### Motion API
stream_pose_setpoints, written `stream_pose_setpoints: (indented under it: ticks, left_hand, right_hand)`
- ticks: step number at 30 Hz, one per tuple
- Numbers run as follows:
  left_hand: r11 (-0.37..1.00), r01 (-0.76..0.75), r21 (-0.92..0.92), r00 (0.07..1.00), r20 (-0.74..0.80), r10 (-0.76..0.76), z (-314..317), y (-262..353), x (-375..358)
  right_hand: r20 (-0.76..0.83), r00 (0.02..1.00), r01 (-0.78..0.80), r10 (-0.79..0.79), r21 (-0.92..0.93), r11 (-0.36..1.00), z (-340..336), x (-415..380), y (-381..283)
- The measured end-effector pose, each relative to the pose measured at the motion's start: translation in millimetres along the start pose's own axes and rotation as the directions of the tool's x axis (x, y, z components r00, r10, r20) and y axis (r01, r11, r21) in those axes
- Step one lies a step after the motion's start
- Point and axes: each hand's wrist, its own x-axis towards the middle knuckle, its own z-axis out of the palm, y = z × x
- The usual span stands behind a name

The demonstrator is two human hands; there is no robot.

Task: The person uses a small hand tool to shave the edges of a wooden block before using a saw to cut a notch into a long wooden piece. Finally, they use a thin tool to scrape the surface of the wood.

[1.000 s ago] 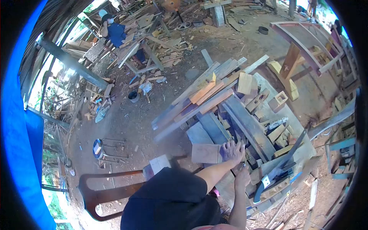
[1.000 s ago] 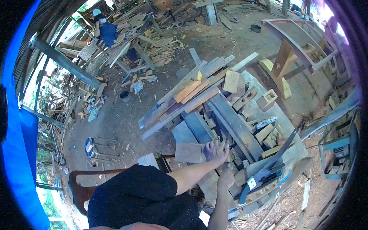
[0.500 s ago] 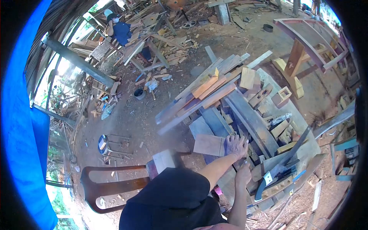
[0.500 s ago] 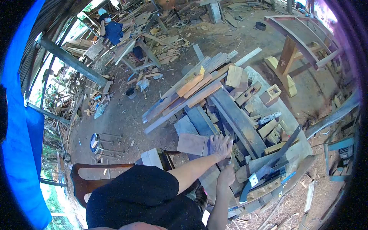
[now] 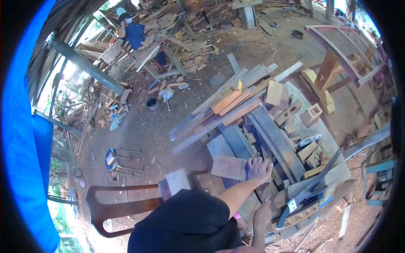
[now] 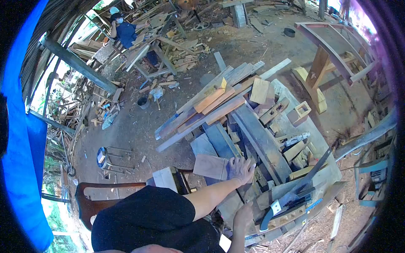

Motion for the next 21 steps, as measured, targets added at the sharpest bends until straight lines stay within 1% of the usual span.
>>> stream_pose_setpoints:
  ticks: [2, 3, 5, 6, 7, 9, 10, 12, 13, 15, 16, 19, 20, 21]
  left_hand:
    - [1.000, 0.005, -0.001, 1.000, 0.027, -0.005, -3.0, 1.6, -1.5]
    - [1.000, 0.000, -0.001, 0.999, 0.032, 0.000, -5.3, 1.3, 0.2]
    - [1.000, -0.008, 0.009, 1.000, 0.010, 0.007, -1.6, 0.7, -0.8]
    - [1.000, -0.005, 0.002, 1.000, 0.009, 0.005, -1.0, 0.7, -1.3]
    - [1.000, -0.007, -0.006, 1.000, 0.012, 0.007, -0.1, -0.7, -0.1]
    - [1.000, -0.010, 0.016, 1.000, 0.011, 0.010, -0.5, -0.7, -0.3]
    - [0.999, -0.010, 0.039, 1.000, 0.009, 0.009, 0.3, -0.1, 0.6]
    - [1.000, 0.001, 0.018, 1.000, 0.012, -0.001, 3.0, -2.6, 2.1]
    - [1.000, -0.007, 0.002, 1.000, 0.004, 0.007, 3.6, -2.8, 0.9]
    - [1.000, -0.013, -0.006, 1.000, -0.010, 0.013, 8.0, -1.5, -1.7]
    - [1.000, -0.018, -0.008, 0.999, -0.033, 0.018, 8.4, -3.3, 0.3]
    - [1.000, -0.004, 0.002, 1.000, -0.005, 0.004, 6.1, -2.9, -0.1]
    - [1.000, -0.001, 0.001, 1.000, -0.010, 0.001, 6.0, -3.1, 2.4]
    - [1.000, 0.001, 0.001, 1.000, -0.014, -0.001, 6.1, -2.5, 3.4]
  right_hand:
    - [0.039, 0.999, -0.022, 0.023, -0.022, 1.000, -0.2, -5.0, 1.3]
    - [0.043, 0.999, -0.031, 0.032, -0.017, 0.999, 4.9, 5.3, -1.2]
    - [-0.006, 1.000, 0.013, -0.013, 0.054, 0.998, 12.1, 37.6, -9.5]
    - [0.028, 0.999, -0.039, 0.037, 0.065, 0.997, 9.9, 39.2, -14.0]
    - [0.024, 0.999, -0.037, 0.035, 0.072, 0.997, 6.2, 31.0, -14.9]
    - [-0.042, 0.998, 0.044, -0.041, 0.062, 0.997, -11.9, 0.6, -11.1]
    - [-0.041, 0.998, 0.047, -0.045, 0.053, 0.997, -7.2, 0.1, -5.4]
    - [-0.017, 1.000, 0.011, -0.010, 0.000, 1.000, 5.1, -9.7, 5.5]
    - [-0.007, 1.000, 0.002, -0.002, -0.003, 1.000, 11.6, -5.1, 6.5]
    - [-0.063, 0.997, 0.048, -0.046, 0.040, 0.998, 5.8, 22.3, -10.4]
    - [0.016, 0.999, -0.050, 0.049, 0.081, 0.995, -0.4, 28.0, -18.0]
    - [0.020, 1.000, 0.007, -0.008, 0.066, 0.998, 0.4, 5.8, -3.9]
    - [0.018, 1.000, 0.013, -0.014, 0.063, 0.998, 3.2, 0.7, -0.1]
    - [0.042, 0.999, -0.021, 0.019, 0.053, 0.998, 5.1, -4.8, 4.9]
